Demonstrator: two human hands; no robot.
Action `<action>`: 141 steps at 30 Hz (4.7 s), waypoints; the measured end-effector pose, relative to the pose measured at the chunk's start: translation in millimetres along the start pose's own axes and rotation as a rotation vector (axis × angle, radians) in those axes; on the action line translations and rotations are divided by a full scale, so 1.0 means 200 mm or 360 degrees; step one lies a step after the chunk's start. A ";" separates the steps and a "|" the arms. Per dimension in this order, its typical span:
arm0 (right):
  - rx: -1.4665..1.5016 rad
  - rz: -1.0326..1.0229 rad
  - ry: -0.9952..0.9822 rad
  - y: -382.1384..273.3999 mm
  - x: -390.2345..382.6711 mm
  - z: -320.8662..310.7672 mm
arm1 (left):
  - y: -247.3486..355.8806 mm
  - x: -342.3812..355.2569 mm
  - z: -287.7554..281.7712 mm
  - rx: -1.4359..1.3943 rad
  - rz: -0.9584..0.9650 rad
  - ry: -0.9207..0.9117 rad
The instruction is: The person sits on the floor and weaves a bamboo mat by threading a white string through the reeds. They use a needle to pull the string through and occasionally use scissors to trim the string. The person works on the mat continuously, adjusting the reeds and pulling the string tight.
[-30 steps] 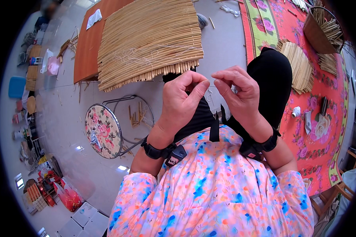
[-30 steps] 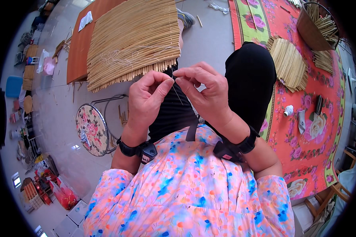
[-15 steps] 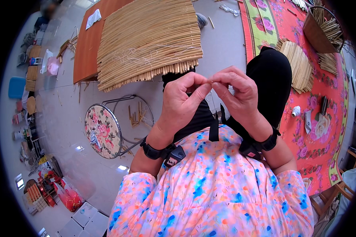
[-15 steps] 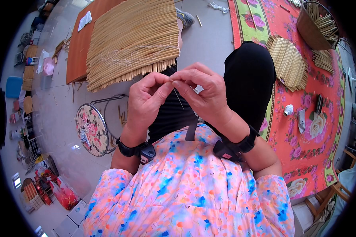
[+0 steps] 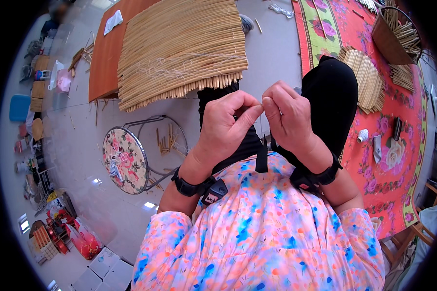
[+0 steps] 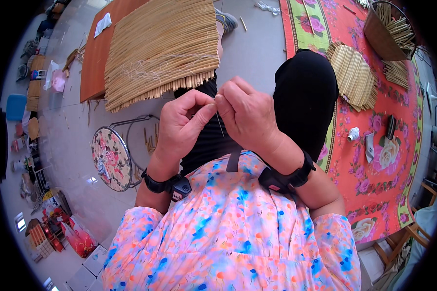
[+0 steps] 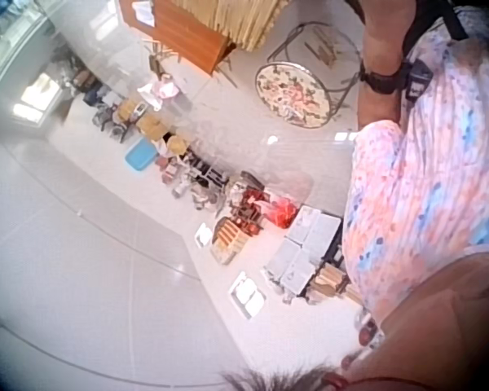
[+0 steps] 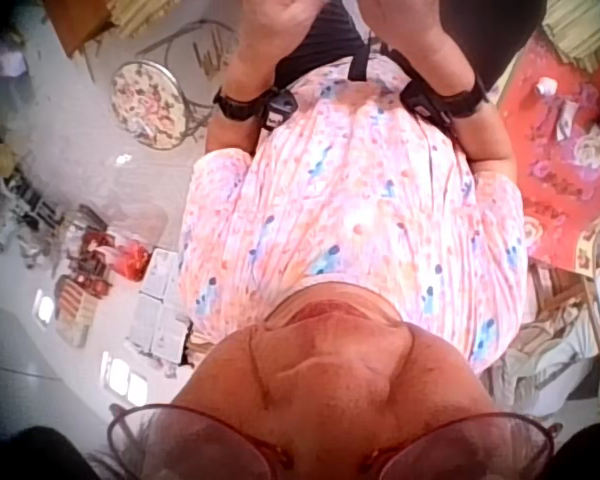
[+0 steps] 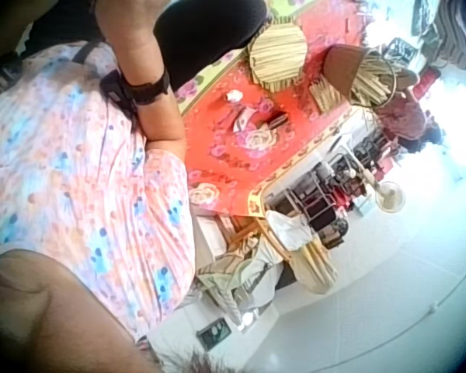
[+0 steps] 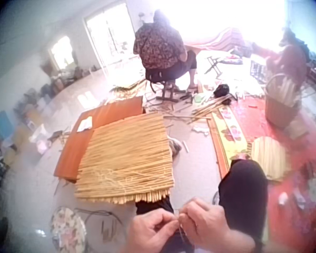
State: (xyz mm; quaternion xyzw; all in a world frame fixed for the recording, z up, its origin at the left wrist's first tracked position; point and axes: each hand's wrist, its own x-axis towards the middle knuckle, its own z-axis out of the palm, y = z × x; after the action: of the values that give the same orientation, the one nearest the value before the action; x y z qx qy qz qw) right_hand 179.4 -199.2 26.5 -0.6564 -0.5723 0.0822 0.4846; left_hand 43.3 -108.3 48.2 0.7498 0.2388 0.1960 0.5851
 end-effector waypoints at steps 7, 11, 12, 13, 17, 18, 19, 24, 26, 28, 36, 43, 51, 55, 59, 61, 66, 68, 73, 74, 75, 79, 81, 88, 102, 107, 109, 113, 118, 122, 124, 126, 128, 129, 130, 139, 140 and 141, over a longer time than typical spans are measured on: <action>0.0418 0.0222 -0.0077 0.04 -0.01 -0.01 | -0.01 0.00 0.00 -0.0106 -0.0062 0.0056; 0.1116 0.0588 -0.0100 0.01 0.01 -0.09 | -0.01 -0.01 -0.03 -0.0206 -0.0118 0.0109; 0.1291 0.0676 -0.0159 -0.04 0.03 -0.15 | -0.01 -0.01 -0.04 -0.0219 -0.0124 0.0124; 0.1497 0.0666 -0.0421 -0.10 0.05 -0.23 | -0.01 -0.01 -0.05 -0.0229 -0.0120 0.0143; 0.2010 -0.0305 -0.0945 -0.32 0.14 -0.36 | -0.02 0.00 -0.07 -0.0332 -0.0162 0.0144; 0.2176 -0.0426 -0.0986 -0.36 0.13 -0.36 | -0.02 0.00 -0.06 -0.0342 -0.0185 0.0137; 0.2319 -0.0522 -0.1000 -0.39 0.12 -0.35 | -0.01 0.00 -0.06 -0.0327 -0.0195 0.0127; 0.2370 -0.0704 -0.0908 -0.45 0.08 -0.33 | -0.01 -0.01 -0.06 -0.0365 -0.0160 0.0140; 0.2090 -0.0511 -0.0883 -0.38 0.14 -0.38 | 0.00 -0.01 -0.06 -0.0409 -0.0179 0.0143; 0.1342 -0.0143 -0.0524 -0.31 0.15 -0.36 | 0.01 -0.01 -0.06 -0.0545 -0.0161 0.0123; 0.0912 0.0465 -0.0066 -0.06 0.07 -0.07 | 0.03 -0.01 -0.05 -0.0845 -0.0226 -0.0008; 0.0546 0.0138 -0.0036 -0.04 0.08 -0.05 | 0.01 -0.01 -0.03 -0.0704 -0.0256 -0.0011; 0.1150 0.0704 0.0172 0.02 0.04 -0.04 | 0.02 0.00 -0.04 -0.0525 -0.0203 0.0068; 0.0924 0.0495 0.0243 0.00 0.03 -0.05 | 0.02 0.00 -0.04 -0.0525 -0.0195 0.0114; 0.0579 0.0029 0.0287 -0.05 0.04 -0.05 | 0.01 0.00 -0.03 -0.0504 -0.0212 0.0142; 0.0558 0.0132 0.0235 -0.07 0.04 -0.05 | 0.02 0.01 -0.03 -0.0493 -0.0172 0.0125; 0.0702 0.0300 0.0137 -0.05 0.03 -0.02 | 0.03 0.00 -0.02 -0.0418 -0.0100 0.0129; 0.0820 0.0376 0.0120 -0.05 0.03 -0.02 | 0.05 0.00 -0.02 -0.0429 -0.0108 0.0134; 0.1074 0.0405 0.0149 -0.03 0.02 0.02 | 0.04 0.01 -0.02 -0.0414 -0.0111 0.0127; 0.1113 0.0380 0.0155 -0.02 0.02 0.03 | 0.04 0.01 -0.02 -0.0405 -0.0111 0.0132; 0.1098 0.0424 0.0128 -0.02 0.02 0.02 | 0.04 0.01 -0.01 -0.0409 -0.0123 0.0127; 0.1057 0.0458 0.0101 -0.02 0.02 0.01 | 0.04 0.00 -0.01 -0.0407 -0.0125 0.0072; 0.1051 0.0450 0.0109 -0.01 0.01 0.02 | 0.04 0.00 -0.02 -0.0426 -0.0143 0.0029; 0.1144 0.0474 0.0050 0.00 0.00 0.02 | 0.03 0.02 -0.03 -0.0684 -0.0232 -0.0065; 0.1188 0.0480 0.0122 -0.01 0.02 -0.03 | 0.02 0.01 -0.05 -0.0746 -0.0258 0.0038; 0.1171 0.0456 0.0081 -0.04 0.02 -0.01 | 0.02 0.01 -0.03 -0.0787 -0.0279 -0.0028; 0.0991 0.0362 0.0085 -0.03 0.03 -0.01 | 0.03 0.02 -0.01 -0.0779 -0.0320 -0.0040; 0.0411 0.0083 0.0150 -0.03 0.04 -0.02 | 0.03 0.02 -0.01 -0.0698 -0.0350 -0.0046; 0.0002 -0.0092 0.0176 -0.02 0.05 -0.02 | 0.05 0.01 -0.01 -0.0550 -0.0288 -0.0063; 0.0007 -0.0148 0.0120 -0.01 0.06 -0.03 | 0.05 0.01 -0.02 -0.0459 -0.0240 -0.0082; 0.0066 -0.0138 0.0080 0.00 0.05 -0.03 | 0.06 0.01 -0.02 -0.0498 -0.0260 -0.0092; 0.0145 -0.0096 0.0040 0.01 0.05 -0.02 | 0.06 0.01 -0.02 -0.0516 -0.0266 -0.0085; 0.0329 -0.0027 0.0061 0.01 0.04 -0.02 | 0.06 0.01 -0.02 -0.0514 -0.0259 -0.0058; 0.0422 0.0008 0.0073 0.01 0.04 -0.02 | 0.06 0.01 -0.03 -0.0539 -0.0271 -0.0050; 0.0511 0.0048 0.0105 0.02 0.04 -0.02 | 0.06 0.02 -0.03 -0.0564 -0.0284 -0.0042; 0.0907 0.0289 0.0099 0.00 0.03 -0.02 | 0.02 0.01 -0.05 -0.0681 -0.0281 -0.0029; 0.0941 0.0309 0.0095 -0.01 0.03 -0.01 | 0.02 0.01 -0.05 -0.0696 -0.0278 -0.0034; 0.0975 0.0329 0.0090 -0.01 0.03 -0.01 | 0.02 0.02 -0.04 -0.0705 -0.0281 -0.0032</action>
State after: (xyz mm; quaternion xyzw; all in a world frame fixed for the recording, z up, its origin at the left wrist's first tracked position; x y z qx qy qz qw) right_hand 180.2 -195.1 32.0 -0.5366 -0.4376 0.2811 0.6645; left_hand 41.7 -101.0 54.8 0.5812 0.2487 0.1841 0.7526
